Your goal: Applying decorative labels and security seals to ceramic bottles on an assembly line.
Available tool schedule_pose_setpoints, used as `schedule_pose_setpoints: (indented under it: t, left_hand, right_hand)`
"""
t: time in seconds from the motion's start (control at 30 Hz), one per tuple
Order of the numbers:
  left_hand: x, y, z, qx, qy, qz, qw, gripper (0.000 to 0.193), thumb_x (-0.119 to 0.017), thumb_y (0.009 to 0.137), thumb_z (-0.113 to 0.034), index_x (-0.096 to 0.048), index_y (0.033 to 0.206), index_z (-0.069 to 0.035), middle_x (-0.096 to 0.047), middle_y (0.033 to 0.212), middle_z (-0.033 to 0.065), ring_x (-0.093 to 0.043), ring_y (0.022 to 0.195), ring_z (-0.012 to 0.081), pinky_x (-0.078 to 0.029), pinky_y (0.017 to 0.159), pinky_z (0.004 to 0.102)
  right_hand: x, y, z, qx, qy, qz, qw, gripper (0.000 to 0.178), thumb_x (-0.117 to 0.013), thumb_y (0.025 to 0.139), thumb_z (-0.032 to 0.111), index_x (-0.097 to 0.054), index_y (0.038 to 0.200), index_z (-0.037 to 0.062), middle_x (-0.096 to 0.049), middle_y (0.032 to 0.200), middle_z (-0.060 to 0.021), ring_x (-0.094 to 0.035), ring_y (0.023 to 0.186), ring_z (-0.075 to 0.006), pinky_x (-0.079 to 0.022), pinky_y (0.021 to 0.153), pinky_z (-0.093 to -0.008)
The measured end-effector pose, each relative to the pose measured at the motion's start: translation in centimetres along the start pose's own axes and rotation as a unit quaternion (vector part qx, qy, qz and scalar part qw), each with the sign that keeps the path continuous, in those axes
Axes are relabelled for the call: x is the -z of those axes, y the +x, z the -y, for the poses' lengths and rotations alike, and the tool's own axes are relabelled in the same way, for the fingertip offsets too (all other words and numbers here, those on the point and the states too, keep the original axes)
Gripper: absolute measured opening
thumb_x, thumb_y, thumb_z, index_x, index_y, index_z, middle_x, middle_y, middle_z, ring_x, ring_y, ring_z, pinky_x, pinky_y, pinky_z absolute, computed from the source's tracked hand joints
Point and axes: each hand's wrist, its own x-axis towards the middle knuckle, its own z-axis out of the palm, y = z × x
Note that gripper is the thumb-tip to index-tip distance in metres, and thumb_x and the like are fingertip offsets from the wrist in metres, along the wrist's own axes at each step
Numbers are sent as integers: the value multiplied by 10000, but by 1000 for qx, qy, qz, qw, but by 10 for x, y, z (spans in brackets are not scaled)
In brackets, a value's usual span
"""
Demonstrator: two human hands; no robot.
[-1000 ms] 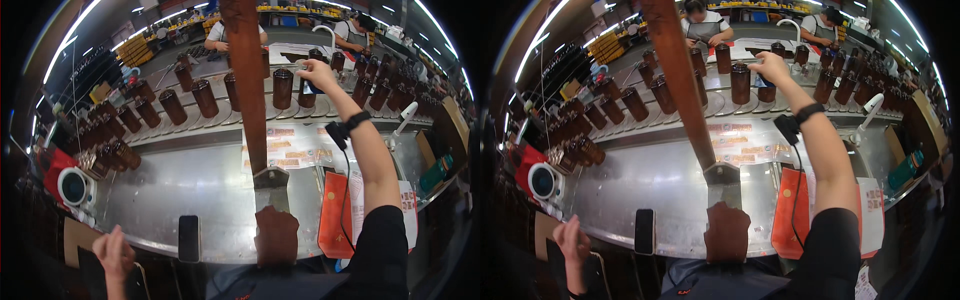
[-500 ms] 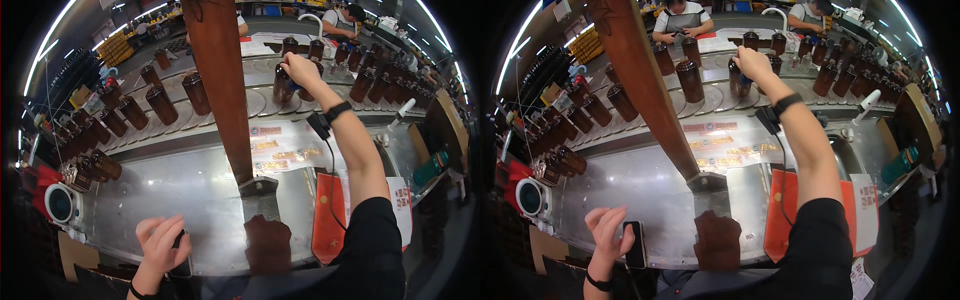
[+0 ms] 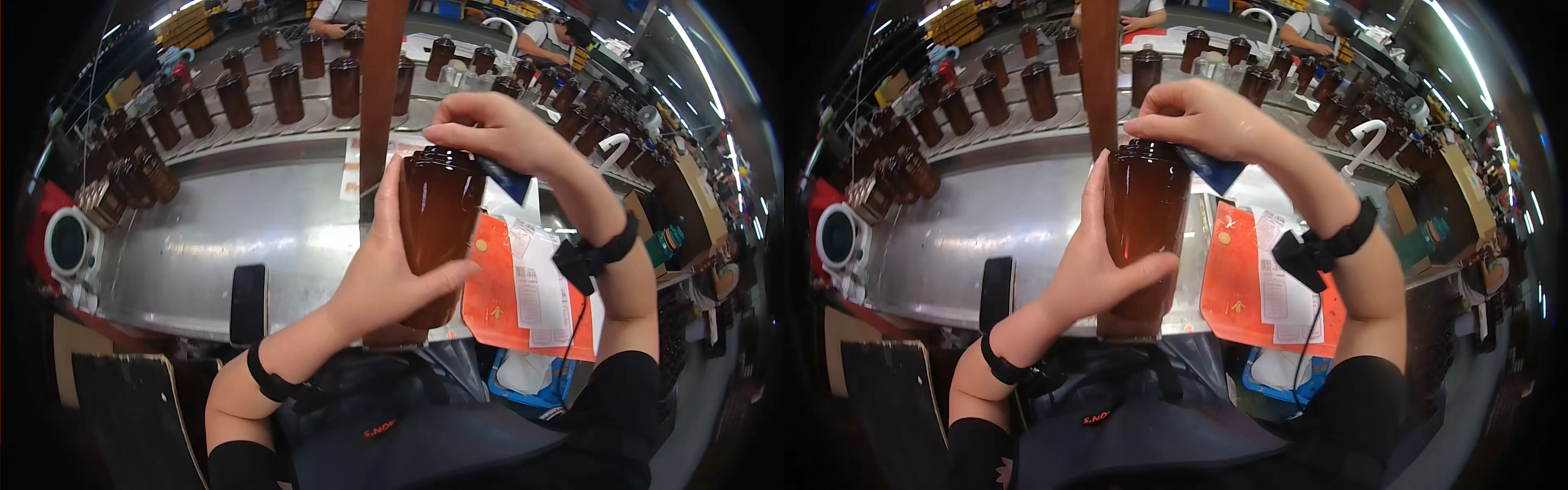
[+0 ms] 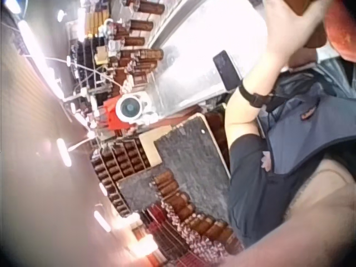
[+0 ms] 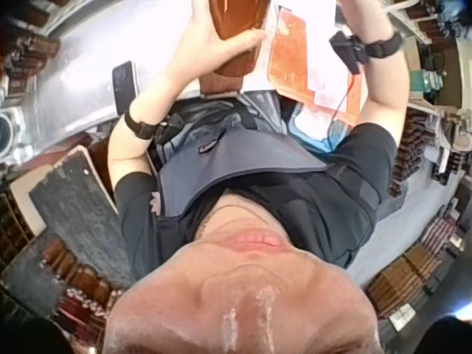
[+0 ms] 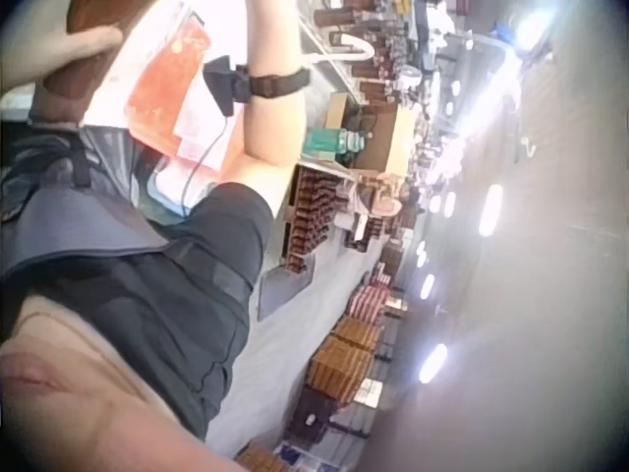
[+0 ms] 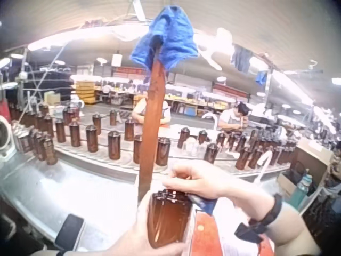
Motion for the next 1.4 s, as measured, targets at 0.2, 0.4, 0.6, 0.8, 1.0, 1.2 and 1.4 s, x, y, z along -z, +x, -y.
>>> schedule_pose_setpoints:
  t: [0.2, 0.4, 0.6, 0.8, 1.0, 1.2, 1.4]
  left_hand:
    - [17, -50, 53, 143, -218, -39, 965, 928, -725, 840, -232, -97, 1486, -8, -464, 1342, 183, -492, 1246, 260, -410, 1031, 378]
    - [30, -62, 79, 245, -365, -57, 896, 730, -702, 867, -195, -245, 1411, -31, -528, 1216, 156, -629, 989, 218, -557, 802, 358]
    - [37, -56, 102, 270, -387, -63, 880, 729, -699, 870, -192, -245, 1418, -35, -530, 1217, 150, -611, 1018, 211, -552, 815, 349]
    - [46, -63, 116, 271, -384, -78, 879, 696, -670, 887, -176, -266, 1439, -45, -502, 1280, 146, -566, 1107, 206, -519, 882, 328]
    - [63, -72, 114, 300, -295, -39, 906, 672, -583, 948, -231, -220, 1481, -45, -443, 1374, 134, -456, 1250, 208, -397, 1037, 341]
    - [63, -79, 124, 250, -245, -29, 936, 749, -594, 941, -339, -196, 1482, -10, -402, 1412, 149, -400, 1296, 226, -319, 1084, 358]
    - [67, -90, 127, 263, -243, -13, 934, 844, -632, 892, -485, -251, 1462, 6, -439, 1379, 137, -417, 1275, 217, -330, 1069, 353]
  right_hand:
    - [-88, 8, -32, -182, 99, 50, 977, 493, -536, 954, 486, -672, 1043, 21, -605, 781, 11, -505, 658, -46, -411, 572, -211]
    - [-139, -6, -44, -294, 235, 114, 919, 594, -537, 928, 560, -672, 1010, -13, -416, 545, 27, -383, 441, -65, -314, 403, -236]
    - [-170, 4, -62, -267, 256, 1, 929, 504, -564, 937, 499, -640, 1103, 29, -621, 778, 4, -456, 490, -46, -374, 429, -207]
    - [-195, 6, -85, -201, 314, -34, 927, 516, -580, 948, 425, -614, 1193, -28, -656, 1066, -70, -581, 915, -117, -430, 875, -247]
    - [-120, -14, -183, -317, 188, -142, 919, 410, -694, 863, 397, -728, 916, -8, -700, 823, -47, -533, 644, -72, -426, 583, -220]
    - [-98, 6, -296, -352, -116, -154, 916, 615, -805, 648, 541, -668, 661, -58, -602, 581, -102, -546, 512, -185, -453, 545, -352]
    - [-91, 19, -286, -431, -225, -102, 868, 692, -828, 541, 580, -690, 754, -64, -684, 761, -205, -679, 726, -313, -521, 683, -393]
